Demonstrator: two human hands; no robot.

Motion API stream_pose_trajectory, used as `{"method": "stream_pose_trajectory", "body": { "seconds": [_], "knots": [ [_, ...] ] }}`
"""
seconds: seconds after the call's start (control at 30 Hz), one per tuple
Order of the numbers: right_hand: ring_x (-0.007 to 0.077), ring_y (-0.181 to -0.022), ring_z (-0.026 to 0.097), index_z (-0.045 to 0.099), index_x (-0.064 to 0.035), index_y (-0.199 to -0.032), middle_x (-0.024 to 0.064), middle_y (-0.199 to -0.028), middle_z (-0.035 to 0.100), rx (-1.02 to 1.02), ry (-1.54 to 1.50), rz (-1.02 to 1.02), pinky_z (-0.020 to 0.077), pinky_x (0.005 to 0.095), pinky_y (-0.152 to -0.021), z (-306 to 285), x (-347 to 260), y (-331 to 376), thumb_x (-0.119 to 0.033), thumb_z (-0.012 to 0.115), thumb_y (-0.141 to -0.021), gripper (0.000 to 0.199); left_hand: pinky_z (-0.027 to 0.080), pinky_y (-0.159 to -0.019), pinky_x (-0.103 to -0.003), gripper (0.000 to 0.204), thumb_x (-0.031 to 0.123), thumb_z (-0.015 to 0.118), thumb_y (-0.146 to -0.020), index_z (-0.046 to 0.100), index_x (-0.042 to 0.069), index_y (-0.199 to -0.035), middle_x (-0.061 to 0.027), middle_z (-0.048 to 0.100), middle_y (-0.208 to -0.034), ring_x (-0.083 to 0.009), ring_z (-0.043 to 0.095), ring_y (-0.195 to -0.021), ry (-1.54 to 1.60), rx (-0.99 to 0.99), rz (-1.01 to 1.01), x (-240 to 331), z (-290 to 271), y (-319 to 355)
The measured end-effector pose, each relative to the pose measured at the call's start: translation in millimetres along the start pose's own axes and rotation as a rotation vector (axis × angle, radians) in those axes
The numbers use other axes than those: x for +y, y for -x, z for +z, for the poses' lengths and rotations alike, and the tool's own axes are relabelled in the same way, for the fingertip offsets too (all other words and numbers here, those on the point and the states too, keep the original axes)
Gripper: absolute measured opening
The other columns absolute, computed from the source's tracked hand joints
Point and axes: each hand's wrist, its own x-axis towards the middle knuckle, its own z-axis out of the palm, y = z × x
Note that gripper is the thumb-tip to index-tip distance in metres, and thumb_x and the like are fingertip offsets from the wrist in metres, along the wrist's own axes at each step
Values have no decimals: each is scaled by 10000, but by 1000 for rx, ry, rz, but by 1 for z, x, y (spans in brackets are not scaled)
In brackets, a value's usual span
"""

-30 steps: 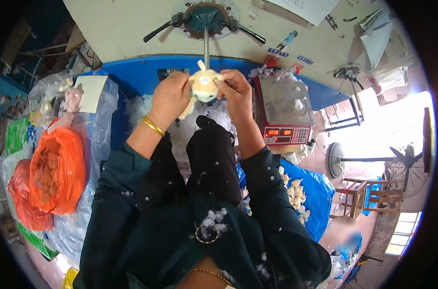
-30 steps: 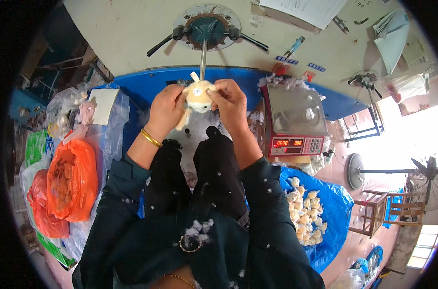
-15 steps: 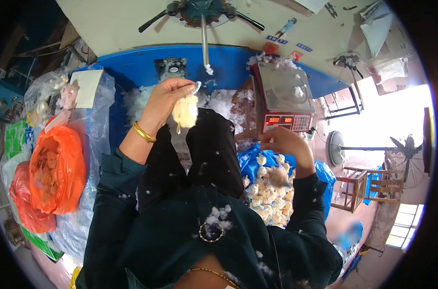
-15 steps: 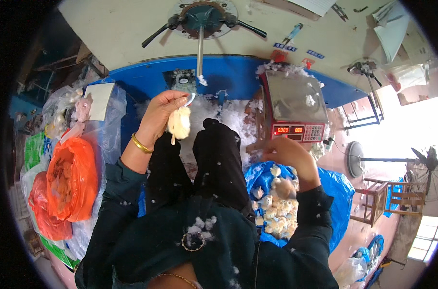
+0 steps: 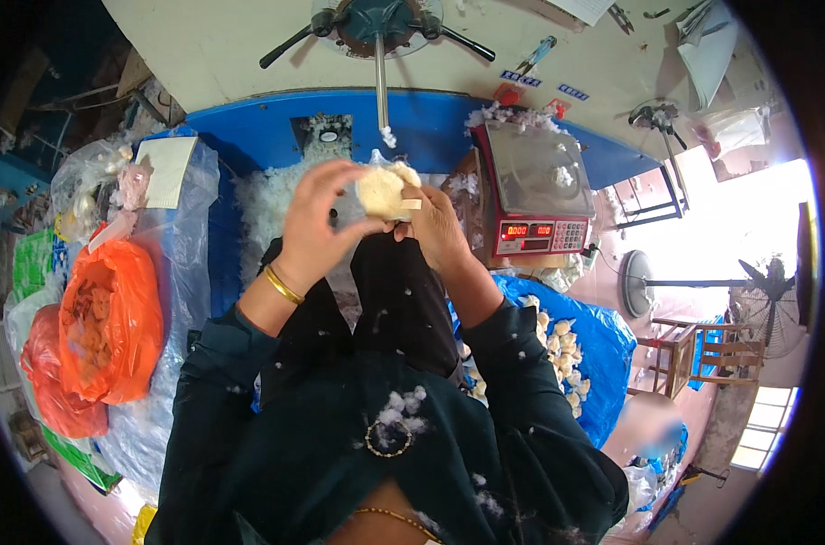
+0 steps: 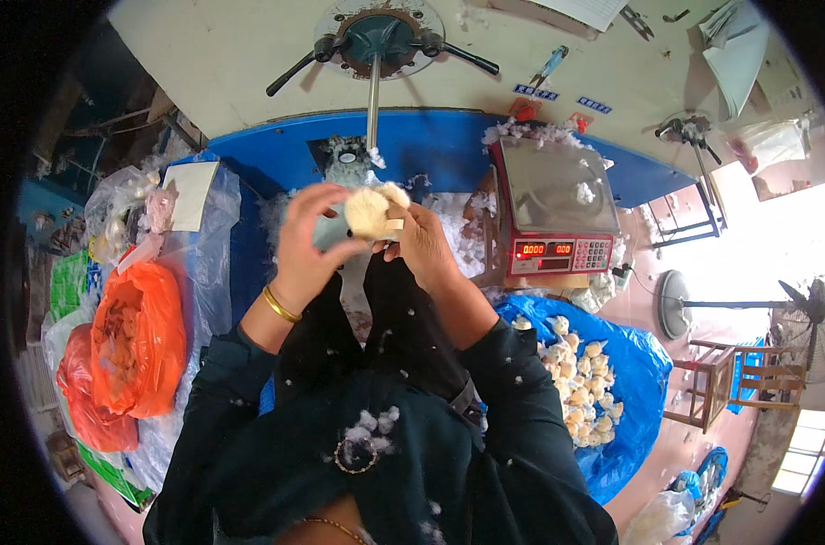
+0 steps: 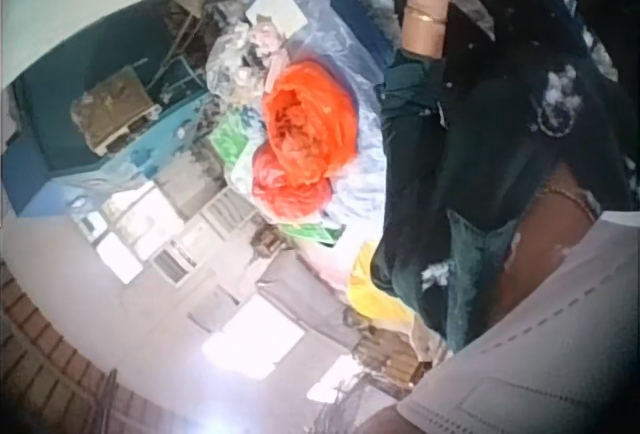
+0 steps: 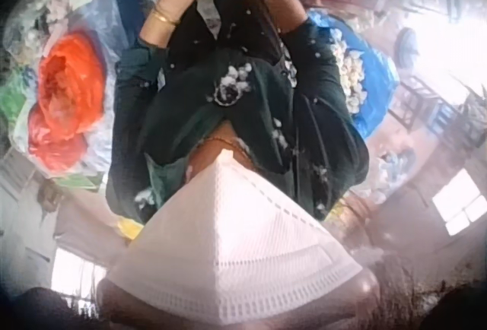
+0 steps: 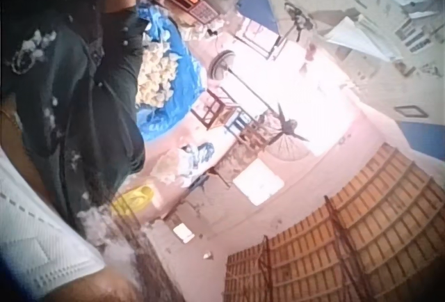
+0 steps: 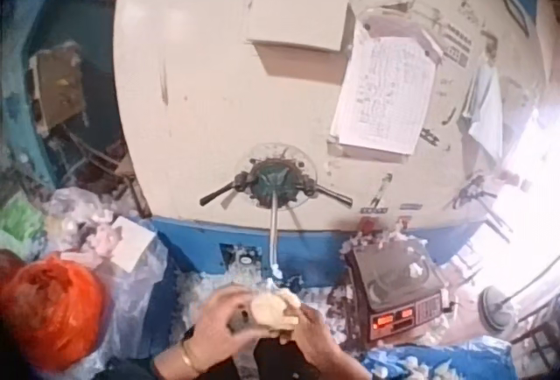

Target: The person repeatedly stuffs small white plush toys with white fiberfill using a manual stuffing machine. They pick up each toy, press it against the machine nozzle to fill it, then place the finished toy into an orange plastic bag.

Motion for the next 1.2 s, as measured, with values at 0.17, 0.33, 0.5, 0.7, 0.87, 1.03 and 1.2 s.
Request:
{"method": "stream_pose_trajectory", "body": {
  "seconds": [0.17,0.33,0.5,0.7,0.87,1.03,1.2],
  "knots": [
    [142,-638,606,596,14,-1035,109,-836,655,-48,-91,59,483,247,-539,0,-4,-2,-415,432,-964,465,488,-746,-299,329,27,727,-695,618,52,-1005,-88,590,-1050,-220,579,-900,62,-204,-33,-9,3,-1],
    [112,-666,573,571,19,-1031,72,-831,618,-47,236,-192,455,227,-577,-29,-12,-8,-308,486,-956,346,443,-606,-228,185,66,669,-826,602,30,-995,-39,588,-888,-104,541,-708,367,-210,-262,-16,7,-3],
    [51,-680,534,584,-2,-937,-6,-771,595,-34,266,-408,428,194,-599,-15,-12,-10,-185,634,-897,194,384,-547,-181,140,157,601,-922,586,31,-982,20,566,-787,-33,479,-632,565,-232,-429,-18,13,-1],
    [40,-666,493,591,-5,-870,-11,-737,567,56,322,-438,403,218,-570,-8,-20,-21,-197,645,-886,200,332,-524,-189,172,216,536,-959,588,53,-971,42,534,-751,-26,408,-612,843,-212,-606,-18,14,-21],
    [86,-607,455,569,34,-726,50,-628,535,318,475,-559,389,303,-520,-6,-22,-102,-244,655,-858,319,358,-508,-188,170,217,545,-946,610,66,-987,27,584,-754,-31,474,-606,807,18,-689,-42,33,-72],
    [91,-636,501,586,57,-768,77,-698,596,319,40,-447,427,300,-558,9,-52,-162,-218,651,-868,300,385,-486,-204,172,205,536,-950,598,45,-931,22,561,-713,-48,477,-560,724,46,-622,-82,53,-131],
    [82,-641,502,590,35,-826,55,-733,600,306,140,-463,423,281,-555,6,-54,-166,-166,655,-873,216,362,-470,-201,182,196,558,-939,603,35,-867,33,527,-654,-42,455,-547,748,17,-607,-85,46,-130]
  ]
}}
